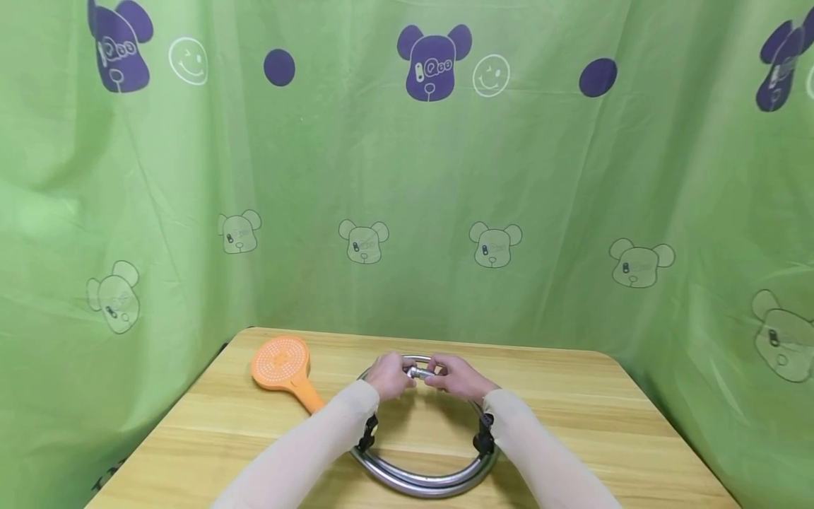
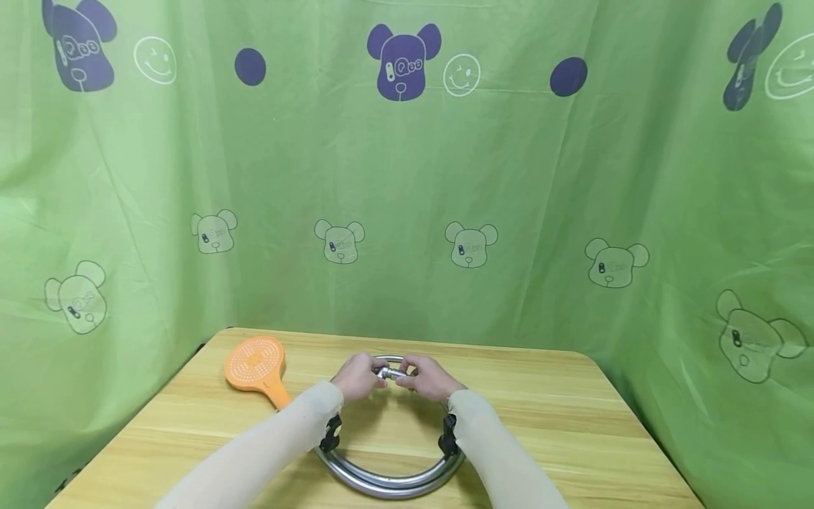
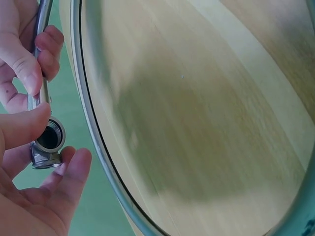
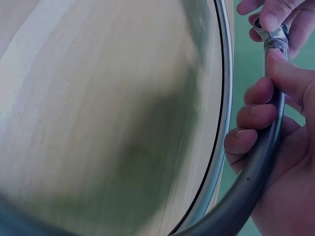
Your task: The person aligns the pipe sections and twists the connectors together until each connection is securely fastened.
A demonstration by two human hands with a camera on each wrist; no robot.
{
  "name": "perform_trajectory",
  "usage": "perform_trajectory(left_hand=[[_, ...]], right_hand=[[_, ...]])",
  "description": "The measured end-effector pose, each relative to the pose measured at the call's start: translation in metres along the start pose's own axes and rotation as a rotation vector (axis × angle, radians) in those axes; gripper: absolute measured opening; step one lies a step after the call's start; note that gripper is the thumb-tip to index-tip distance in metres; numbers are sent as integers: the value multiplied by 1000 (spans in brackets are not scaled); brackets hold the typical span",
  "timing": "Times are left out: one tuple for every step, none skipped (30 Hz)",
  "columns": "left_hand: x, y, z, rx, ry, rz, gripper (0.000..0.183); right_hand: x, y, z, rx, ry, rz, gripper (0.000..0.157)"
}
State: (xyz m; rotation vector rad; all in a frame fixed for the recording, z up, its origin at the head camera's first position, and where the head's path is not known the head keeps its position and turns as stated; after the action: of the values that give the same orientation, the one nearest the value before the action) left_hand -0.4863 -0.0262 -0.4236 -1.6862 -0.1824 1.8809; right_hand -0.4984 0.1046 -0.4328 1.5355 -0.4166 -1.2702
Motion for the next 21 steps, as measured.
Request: perform_trajectory(left_hand=[[0,0,0,3,-6,3,10],[0,0,0,4,-7,7,10],[0,0,0,1,-8,8,10],[0,0,0,-1,-11,12,10],[0,0,0,-4,-13,18,10],[0,0,0,-5,-16,20,10],[0,0,0,-8,-19,21,10],[0,1,0,-12,-18,20,10],[-1,1,0,-14,-24,17,11],[-1,1,0,-18,-26,15,11],[-1,1,0,-23,-25,8,12],[-1,1,0,-29,-26,0,13],[-1,1,0,-34,-27,-6,15],[-1,2,1,-36,-31,-3,16],[-2,2,1,-38,-36,0,17],[-2,1,1,-39,-38,3,20],[-2,1,1,-34,-43,12,23],[-2,1,1,-31,-44,19,26],[-2,0,1,-27,-44,26,29],[-2,-1,1,-21,-45,32,32],[-3,-1,1,-18,-46,28,36]], right_hand=[[0,-1,0,5,5,9,12],[0,-1,0,11,11,16,12],[0,-2,0,16,20,20,12],[1,-2,1,18,27,26,12],[1,-3,1,23,35,30,12],[1,-4,2,28,41,31,12],[1,-5,2,32,47,35,12],[1,-5,2,36,52,41,13],[1,-6,3,39,54,46,13],[1,-6,3,42,55,51,14],[1,-7,3,50,57,54,14],[0,-6,3,54,56,58,14],[0,-6,3,57,56,59,15],[-1,-6,3,59,55,58,15],[-1,-6,3,60,54,54,16],[-2,-6,2,64,52,50,17],[-2,-6,2,69,49,45,17],[-3,-6,2,73,44,39,18],[-3,-7,2,79,38,33,18],[-4,-7,1,83,32,27,18],[-5,-7,1,90,25,17,18]])
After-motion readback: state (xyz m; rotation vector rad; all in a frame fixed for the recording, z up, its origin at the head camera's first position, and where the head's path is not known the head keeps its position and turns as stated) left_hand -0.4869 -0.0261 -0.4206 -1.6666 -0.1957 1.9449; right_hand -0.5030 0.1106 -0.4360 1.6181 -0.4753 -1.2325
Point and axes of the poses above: each hand's wrist, its own z-axis towards the middle knuckle, its own x-axis out of the palm, y = z × x, the point moved 9 cm from there along z, towards the middle knuckle, and after that the axes turned 11 degrees about z, right-handed, at the moved point
